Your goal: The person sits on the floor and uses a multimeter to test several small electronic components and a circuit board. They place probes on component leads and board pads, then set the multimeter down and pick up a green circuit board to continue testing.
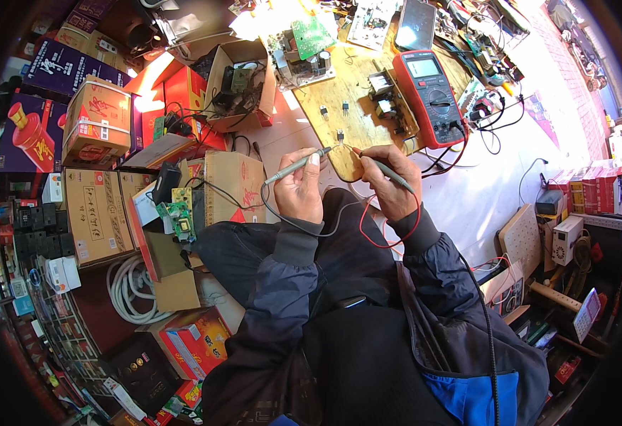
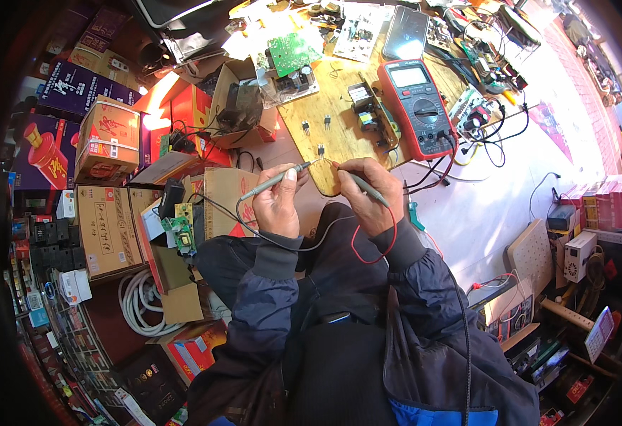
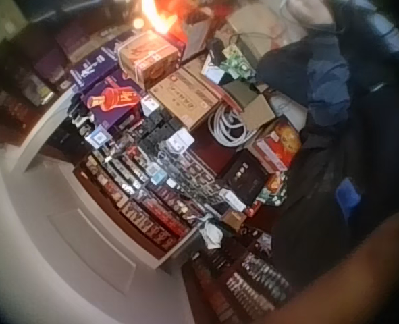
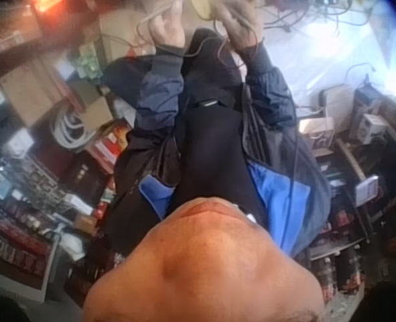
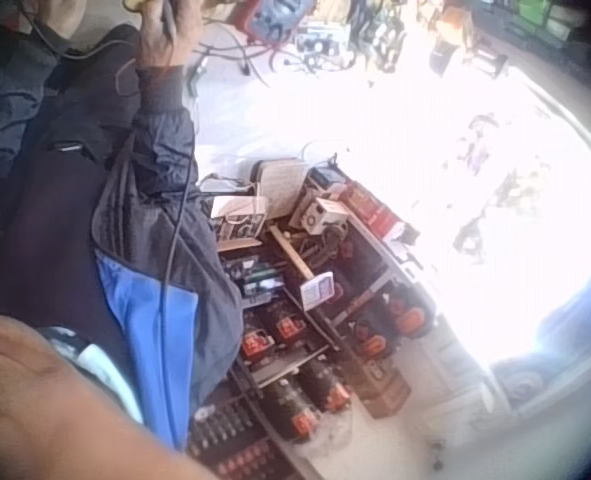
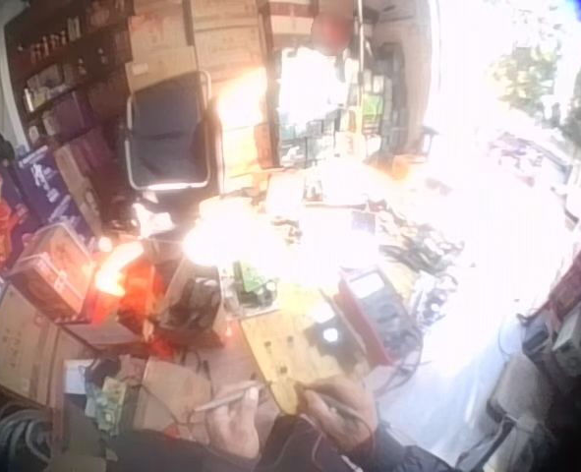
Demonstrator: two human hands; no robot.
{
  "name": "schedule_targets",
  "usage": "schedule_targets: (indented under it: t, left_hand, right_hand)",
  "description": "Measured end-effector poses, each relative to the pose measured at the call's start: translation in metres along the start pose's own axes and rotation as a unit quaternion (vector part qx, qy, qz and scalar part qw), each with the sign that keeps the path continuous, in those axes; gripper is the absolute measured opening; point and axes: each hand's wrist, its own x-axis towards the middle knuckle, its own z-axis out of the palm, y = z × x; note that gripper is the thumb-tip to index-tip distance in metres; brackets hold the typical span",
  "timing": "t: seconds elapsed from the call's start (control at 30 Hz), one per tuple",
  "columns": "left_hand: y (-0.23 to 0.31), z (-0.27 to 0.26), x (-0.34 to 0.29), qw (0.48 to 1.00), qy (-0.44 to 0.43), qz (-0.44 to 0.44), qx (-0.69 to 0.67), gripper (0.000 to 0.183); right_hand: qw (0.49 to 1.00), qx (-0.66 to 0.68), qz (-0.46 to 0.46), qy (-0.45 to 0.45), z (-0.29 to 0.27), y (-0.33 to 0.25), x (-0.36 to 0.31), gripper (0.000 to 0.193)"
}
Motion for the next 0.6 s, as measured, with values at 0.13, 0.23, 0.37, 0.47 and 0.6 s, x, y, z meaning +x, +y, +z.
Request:
schedule_targets:
  t: [0.13, 0.23, 0.37, 0.47, 0.6]
  left_hand:
    - [-0.0002, -0.0004, 0.0001, 1.000, -0.001, -0.001, -0.002, 0.017]
    - [0.0001, -0.0006, 0.0000, 1.000, -0.002, -0.002, -0.002, 0.017]
    - [0.0001, -0.0004, -0.0004, 1.000, -0.002, -0.004, -0.005, 0.017]
    - [0.0001, -0.0005, -0.0002, 1.000, -0.002, -0.004, -0.003, 0.017]
    - [-0.0003, -0.0002, -0.0004, 1.000, -0.002, -0.002, -0.002, 0.017]
  right_hand:
    - [1.000, 0.004, 0.003, -0.004, 0.0002, 0.0025, 0.0001, 0.014]
    - [1.000, 0.011, 0.003, -0.006, 0.0002, 0.0034, 0.0001, 0.014]
    - [1.000, 0.010, 0.003, -0.006, 0.0001, 0.0034, -0.0002, 0.015]
    - [1.000, 0.010, -0.001, -0.007, 0.0002, 0.0029, -0.0001, 0.014]
    - [1.000, 0.009, -0.001, -0.001, 0.0005, 0.0020, -0.0002, 0.014]
